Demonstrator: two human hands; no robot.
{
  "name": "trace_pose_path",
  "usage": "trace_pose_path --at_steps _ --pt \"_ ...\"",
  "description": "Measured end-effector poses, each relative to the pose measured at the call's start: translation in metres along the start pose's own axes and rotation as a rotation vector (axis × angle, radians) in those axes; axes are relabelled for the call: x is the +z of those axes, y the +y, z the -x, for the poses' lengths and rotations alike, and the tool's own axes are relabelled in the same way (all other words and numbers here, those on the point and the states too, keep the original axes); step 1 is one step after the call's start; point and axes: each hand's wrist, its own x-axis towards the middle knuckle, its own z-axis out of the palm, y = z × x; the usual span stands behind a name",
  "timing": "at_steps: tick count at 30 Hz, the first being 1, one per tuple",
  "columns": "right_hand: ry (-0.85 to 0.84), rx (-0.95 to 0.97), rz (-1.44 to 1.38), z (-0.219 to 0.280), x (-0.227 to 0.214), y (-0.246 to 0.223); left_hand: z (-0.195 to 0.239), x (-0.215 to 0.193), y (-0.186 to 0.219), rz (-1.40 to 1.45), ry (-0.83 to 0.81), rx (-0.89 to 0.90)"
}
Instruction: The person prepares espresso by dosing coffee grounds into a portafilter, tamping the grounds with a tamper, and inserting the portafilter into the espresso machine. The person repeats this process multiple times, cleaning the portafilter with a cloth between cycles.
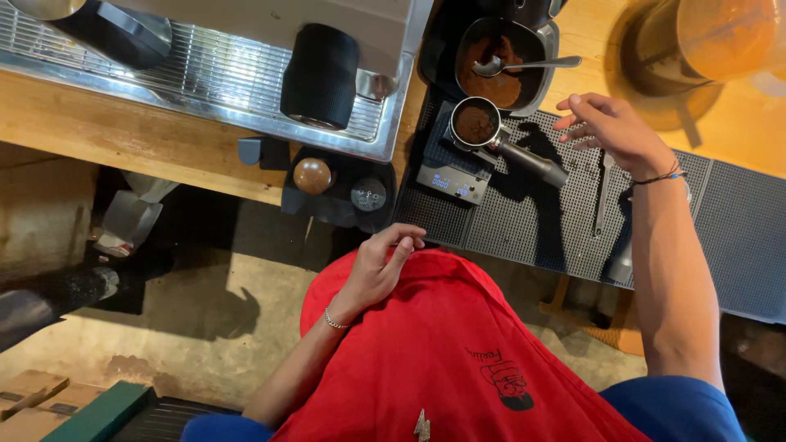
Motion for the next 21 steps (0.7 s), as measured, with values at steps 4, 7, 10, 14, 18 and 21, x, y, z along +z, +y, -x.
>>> trace_pose_path --at_steps 4,7,10,14,18,21 --pt "0.117 0.048 -0.13 -0.024 0.0 0.0 0.009 0.011 0.0 0.02 0.022 -0.028" --pt "0.097 0.103 -0.486 -0.05 0.007 0.004 0.016 0.015 0.003 0.036 0.037 -0.053" --pt "0.218 0.135 -0.599 -0.066 0.022 -0.003 0.021 0.017 0.003 0.011 0.057 -0.051" --pt "0.401 -0.005 -0.545 -0.077 0.036 -0.013 0.025 0.018 0.005 0.0 0.103 -0.062" --pt "0.531 -0.393 -0.223 -0.097 0.036 0.009 0.026 0.017 0.004 0.002 0.139 -0.063" --pt "0.502 -0.714 0.191 -0.069 0.037 -0.001 0.025 0.016 0.003 -0.006 0.146 -0.07"
